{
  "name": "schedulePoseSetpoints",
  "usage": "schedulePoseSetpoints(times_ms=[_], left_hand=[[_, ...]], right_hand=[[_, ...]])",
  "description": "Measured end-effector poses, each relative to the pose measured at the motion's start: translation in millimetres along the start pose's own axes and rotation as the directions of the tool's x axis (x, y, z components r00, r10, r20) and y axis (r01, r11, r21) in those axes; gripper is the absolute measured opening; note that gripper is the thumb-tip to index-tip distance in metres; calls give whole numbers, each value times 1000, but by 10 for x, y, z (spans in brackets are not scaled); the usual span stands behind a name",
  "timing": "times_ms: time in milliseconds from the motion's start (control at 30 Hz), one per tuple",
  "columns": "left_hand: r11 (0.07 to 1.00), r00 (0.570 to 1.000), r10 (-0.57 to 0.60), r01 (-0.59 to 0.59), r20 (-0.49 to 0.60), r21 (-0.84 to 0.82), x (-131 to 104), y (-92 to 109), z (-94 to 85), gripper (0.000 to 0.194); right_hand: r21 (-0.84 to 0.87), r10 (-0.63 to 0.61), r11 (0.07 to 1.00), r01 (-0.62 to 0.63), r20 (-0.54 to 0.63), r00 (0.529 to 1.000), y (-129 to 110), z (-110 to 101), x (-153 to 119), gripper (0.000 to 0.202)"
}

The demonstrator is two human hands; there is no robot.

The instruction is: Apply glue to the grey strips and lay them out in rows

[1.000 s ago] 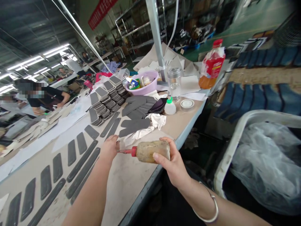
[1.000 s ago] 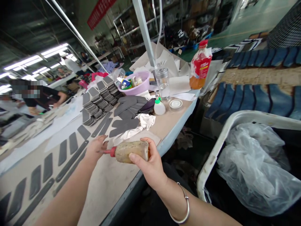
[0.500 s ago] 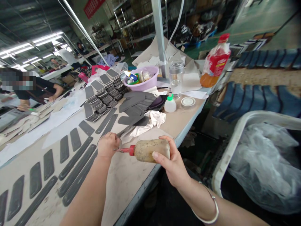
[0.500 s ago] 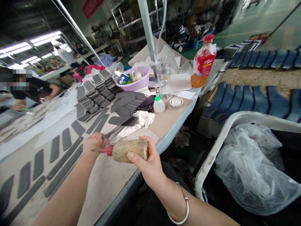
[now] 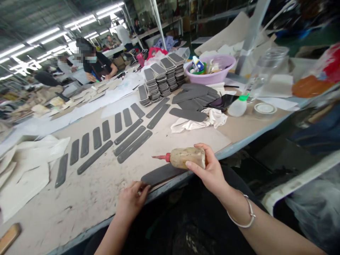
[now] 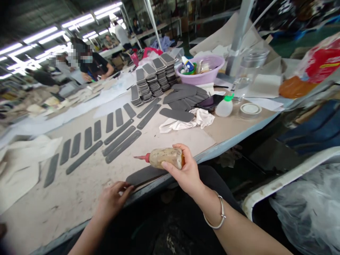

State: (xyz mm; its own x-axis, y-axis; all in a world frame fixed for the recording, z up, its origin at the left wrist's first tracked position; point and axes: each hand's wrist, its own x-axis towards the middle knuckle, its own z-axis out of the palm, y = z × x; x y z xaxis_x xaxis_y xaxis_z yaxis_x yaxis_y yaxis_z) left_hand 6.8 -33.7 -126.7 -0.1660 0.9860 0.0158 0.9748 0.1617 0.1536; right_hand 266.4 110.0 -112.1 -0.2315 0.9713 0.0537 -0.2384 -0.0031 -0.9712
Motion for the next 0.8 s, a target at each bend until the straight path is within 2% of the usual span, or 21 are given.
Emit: schedulePoseSetpoints(times_ms=[67,100,167,267,400,533,633,733,800], left_hand=[[995,999,-18,14,-42,-99,-89,-86,21,21],[991,998,9,-18,-70,-132,-120,-138,23,21],[979,988,115,-130,-100,-155,-171,-241,16,23],[964,972,230,-235,-55,-126,-217,-333,3,26],[975,979,201,-202,-15,-94,-169,-295,-33,27],[972,969,235,-234,74,-28,-44,-177,-105,35],[976,971,219,-219,90,-20,24,-94,-126,25],[988,989,137,-132,56,-77,88,-32,-90,25],[986,999,23,-14,50,-163,145,0,-57,20]], right_hand=[[-102,-34,994,39,46,998,67,73,-65,55],[-151,-57,986,67,69,996,102,100,-92,55],[-239,-102,963,126,112,989,161,139,-135,56],[-331,-134,928,170,129,983,203,173,-162,55],[-369,-155,913,177,88,984,209,218,-147,54],[-328,-121,935,133,57,991,215,247,-124,56],[-273,-82,958,86,26,996,206,242,-107,58],[-208,-69,976,63,-22,997,197,218,-80,58],[-171,-68,984,58,-53,996,209,193,-63,57]])
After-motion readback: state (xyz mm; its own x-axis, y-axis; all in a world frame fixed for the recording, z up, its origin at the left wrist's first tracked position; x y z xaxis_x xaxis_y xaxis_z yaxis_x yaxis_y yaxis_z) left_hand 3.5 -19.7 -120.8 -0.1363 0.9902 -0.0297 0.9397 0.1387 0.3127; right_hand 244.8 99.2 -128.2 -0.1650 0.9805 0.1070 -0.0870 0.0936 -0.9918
